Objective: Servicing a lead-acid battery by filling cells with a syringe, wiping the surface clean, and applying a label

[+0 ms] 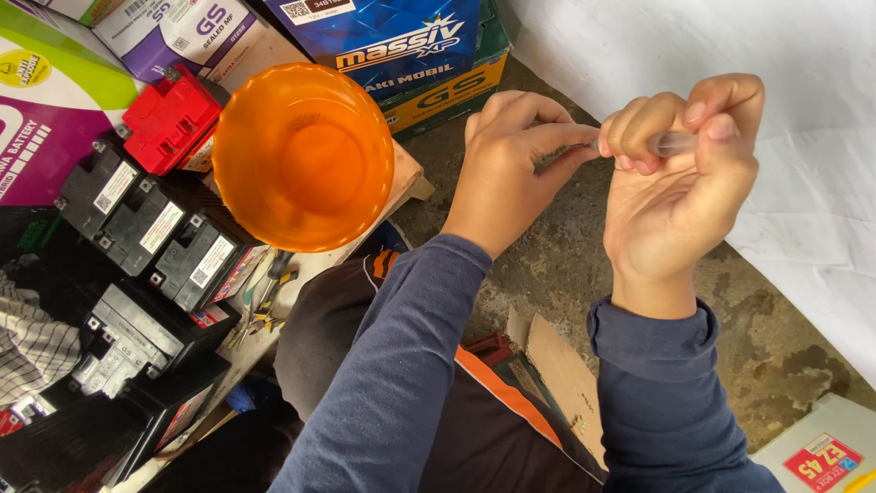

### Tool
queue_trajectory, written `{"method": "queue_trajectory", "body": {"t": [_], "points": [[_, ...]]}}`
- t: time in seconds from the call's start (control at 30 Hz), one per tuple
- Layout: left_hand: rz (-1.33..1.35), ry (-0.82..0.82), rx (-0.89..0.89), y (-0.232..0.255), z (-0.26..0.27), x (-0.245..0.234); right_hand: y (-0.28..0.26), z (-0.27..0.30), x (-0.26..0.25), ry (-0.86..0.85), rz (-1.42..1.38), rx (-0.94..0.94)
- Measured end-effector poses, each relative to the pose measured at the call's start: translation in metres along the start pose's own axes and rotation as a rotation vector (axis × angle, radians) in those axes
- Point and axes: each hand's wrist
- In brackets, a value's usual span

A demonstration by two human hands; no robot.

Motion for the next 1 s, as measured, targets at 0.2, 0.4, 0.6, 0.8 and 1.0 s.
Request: {"method": "queue_trajectory", "body": {"t": [0.2, 0.4, 0.6, 0.8, 1.0], "points": [[0.001, -0.001, -0.002, 0.000, 0.001, 0.000, 0.003, 0.001, -0.002, -0.013, 0.028, -0.031], [-0.005, 0.000, -0.006, 0.000, 0.000, -0.001, 0.005, 0.003, -0.005, -0.059, 0.043, -0.062], [-0.011, 0.005, -0.001, 0.001, 0.000, -0.001, 0.006, 0.004, -0.003, -0.063, 0.089, -0.094], [-0.028, 0.000, -0.017, 0.000, 0.001, -0.001, 0.005, 0.004, -0.001, -0.040, 0.086, -0.124], [0.179, 0.003, -0.164, 0.002, -0.005, -0.021, 0.002, 0.003, -0.007, 0.074, 0.130, -0.185]]}}
Point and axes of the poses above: each hand's wrist, its own z-axis away from the middle knuckle, its own x-axis out of the palm, y = z × x, and after that the axes turned 10 degrees about -z, right-handed
